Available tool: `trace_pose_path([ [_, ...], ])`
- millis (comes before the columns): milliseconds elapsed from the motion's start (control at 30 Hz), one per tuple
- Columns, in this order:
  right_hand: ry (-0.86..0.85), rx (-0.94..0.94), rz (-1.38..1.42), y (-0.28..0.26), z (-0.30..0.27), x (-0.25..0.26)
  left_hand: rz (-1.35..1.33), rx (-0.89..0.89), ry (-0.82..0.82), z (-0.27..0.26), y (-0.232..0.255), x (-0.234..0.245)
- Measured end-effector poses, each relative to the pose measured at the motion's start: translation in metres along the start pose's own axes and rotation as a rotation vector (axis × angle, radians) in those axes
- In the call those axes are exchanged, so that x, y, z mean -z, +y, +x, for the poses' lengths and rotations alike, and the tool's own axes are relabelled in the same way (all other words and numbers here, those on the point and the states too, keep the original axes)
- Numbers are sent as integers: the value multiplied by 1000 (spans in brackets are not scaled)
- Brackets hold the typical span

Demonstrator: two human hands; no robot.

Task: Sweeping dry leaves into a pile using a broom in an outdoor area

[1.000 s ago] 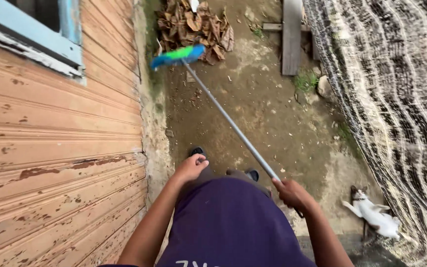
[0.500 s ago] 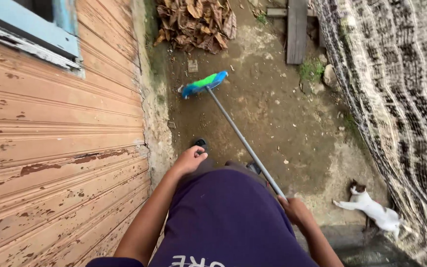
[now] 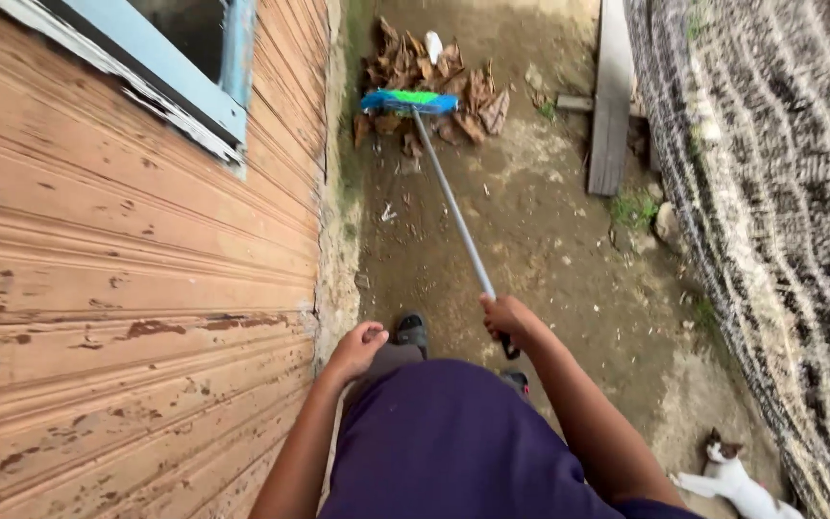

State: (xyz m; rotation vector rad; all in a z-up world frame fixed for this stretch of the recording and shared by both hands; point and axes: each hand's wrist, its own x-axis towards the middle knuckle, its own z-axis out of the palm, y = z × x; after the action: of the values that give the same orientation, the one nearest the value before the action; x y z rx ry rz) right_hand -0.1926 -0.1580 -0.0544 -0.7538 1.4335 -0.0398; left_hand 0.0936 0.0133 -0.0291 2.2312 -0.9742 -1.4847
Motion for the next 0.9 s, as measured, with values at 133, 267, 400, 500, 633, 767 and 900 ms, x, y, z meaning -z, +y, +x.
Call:
trace_pose_path([
  [133,-14,96,-38,33,40,-6,-46,33,-19,14,-20,-1],
  [267,119,3,-517,-13,-55,7,-134,-63,-14,43,-28,-21],
  [400,1,-49,-235,-7,-136,33,-48,-67,-43,55,-11,-42],
  [500,-28,-74,-372,25,-150,67,21,-137,-98,60,18,-55],
  [633,-187,-111,64,75,-136,96,104,-267,-237,57,64,-82],
  [767,-101,-120,172,101,-117,100,285,-334,-307,52,107,-117],
  [900,-229,-93,451,112,-110,102,529,-381,-462,28,161,-141],
])
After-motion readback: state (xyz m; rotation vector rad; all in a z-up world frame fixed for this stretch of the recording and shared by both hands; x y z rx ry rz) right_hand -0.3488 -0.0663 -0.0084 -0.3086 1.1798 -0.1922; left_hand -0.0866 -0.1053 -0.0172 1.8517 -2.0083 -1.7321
